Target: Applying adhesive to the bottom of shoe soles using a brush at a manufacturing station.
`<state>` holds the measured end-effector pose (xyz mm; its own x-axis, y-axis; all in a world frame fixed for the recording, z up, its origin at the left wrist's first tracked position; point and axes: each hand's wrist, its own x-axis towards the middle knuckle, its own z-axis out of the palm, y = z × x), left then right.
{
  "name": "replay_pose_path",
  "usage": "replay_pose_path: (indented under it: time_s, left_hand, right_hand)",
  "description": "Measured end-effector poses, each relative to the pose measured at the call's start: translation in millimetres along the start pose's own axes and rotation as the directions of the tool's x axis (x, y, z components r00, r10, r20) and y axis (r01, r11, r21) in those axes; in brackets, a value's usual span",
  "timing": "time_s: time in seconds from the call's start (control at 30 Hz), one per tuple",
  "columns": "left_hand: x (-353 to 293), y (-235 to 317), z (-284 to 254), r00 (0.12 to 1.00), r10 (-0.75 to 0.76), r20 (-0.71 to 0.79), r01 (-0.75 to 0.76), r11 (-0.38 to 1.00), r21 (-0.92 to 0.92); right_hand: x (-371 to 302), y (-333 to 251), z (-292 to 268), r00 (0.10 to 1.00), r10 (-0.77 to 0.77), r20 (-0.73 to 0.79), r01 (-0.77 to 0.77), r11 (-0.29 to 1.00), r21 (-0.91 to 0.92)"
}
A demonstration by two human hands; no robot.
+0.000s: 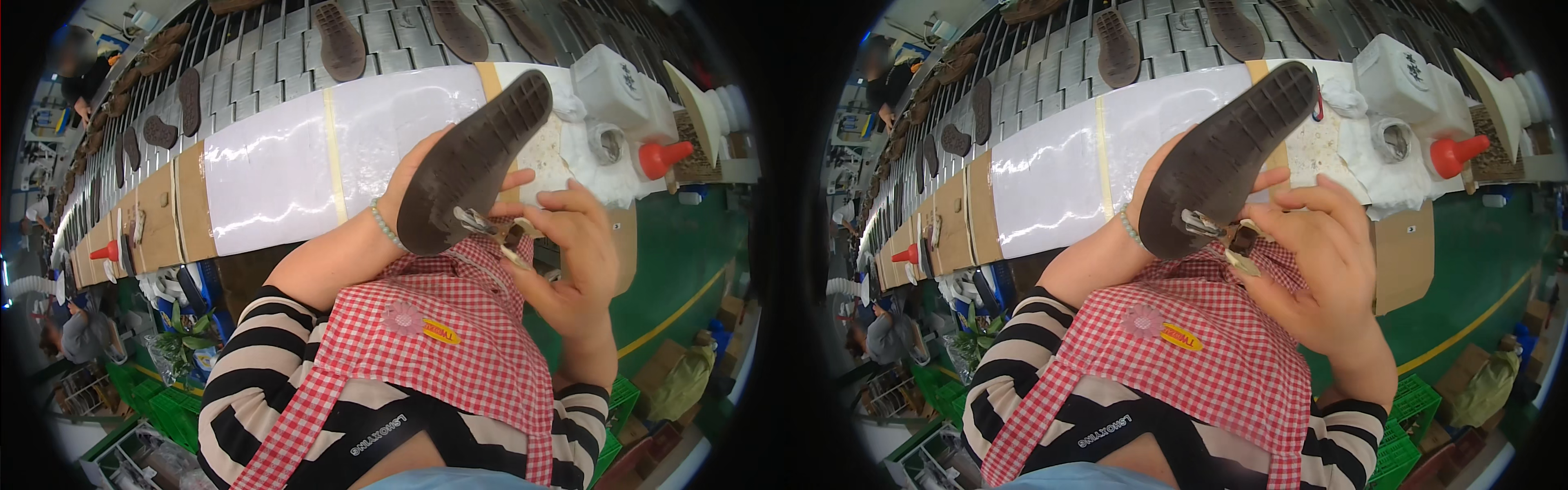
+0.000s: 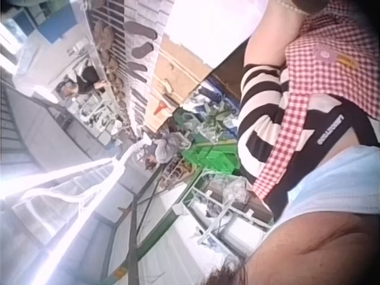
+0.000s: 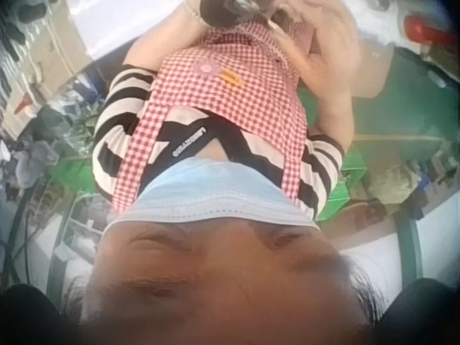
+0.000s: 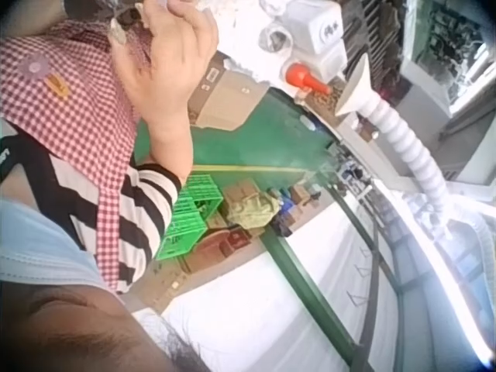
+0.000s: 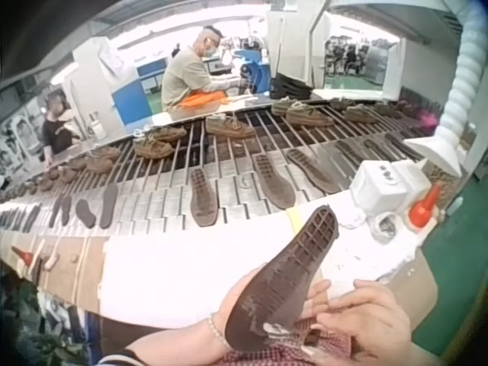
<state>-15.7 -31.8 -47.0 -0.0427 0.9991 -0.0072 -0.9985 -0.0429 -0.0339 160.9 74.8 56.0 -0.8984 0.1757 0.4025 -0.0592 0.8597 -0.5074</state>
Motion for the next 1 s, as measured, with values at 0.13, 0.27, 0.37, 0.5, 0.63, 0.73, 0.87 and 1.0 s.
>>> replay_pose_path:
  time_s: [0.13, 0.27, 0.37, 0.5, 0.63, 0.73, 0.87, 1.0]
  left_hand:
    - [3, -2, 8, 0.997, 0.042, -0.059, -0.046, 0.996, -0.072]
    - [3, -3, 12, 0.992, 0.097, -0.081, -0.097, 0.995, 0.005]
    - [1, -3, 12, 0.992, 0.089, -0.085, -0.09, 0.996, -0.006]
    - [2, -3, 13, 0.989, 0.101, -0.111, -0.099, 0.995, 0.019]
    - [0, -4, 17, 0.999, 0.032, -0.033, -0.035, 0.996, -0.083]
    - [-3, -7, 30, 0.993, 0.083, -0.088, -0.081, 0.996, 0.03]
    - [-6, -9, 31, 0.989, 0.045, -0.138, -0.058, 0.995, -0.086]
    - [-9, -11, 24, 0.997, 0.062, -0.055, -0.065, 0.997, -0.047]
  right_hand:
    - [-10, 0, 23, 0.985, 0.169, -0.023, -0.159, 0.958, 0.237]
    - [-13, -1, 29, 0.981, 0.193, 0.029, -0.195, 0.952, 0.235]
    - [-14, 4, 25, 0.983, 0.186, -0.009, -0.183, 0.977, 0.111]
    - [-14, 4, 23, 0.985, 0.167, -0.036, -0.163, 0.982, 0.095]
    - [-15, 7, 23, 0.983, 0.179, -0.039, -0.176, 0.983, 0.057]
    - [-14, 11, 19, 0.969, 0.208, -0.129, -0.204, 0.978, 0.049]
    - [-13, 10, 11, 0.988, 0.144, -0.057, -0.142, 0.989, 0.047]
    - [-11, 17, 12, 0.983, 0.106, -0.153, -0.116, 0.991, -0.06]
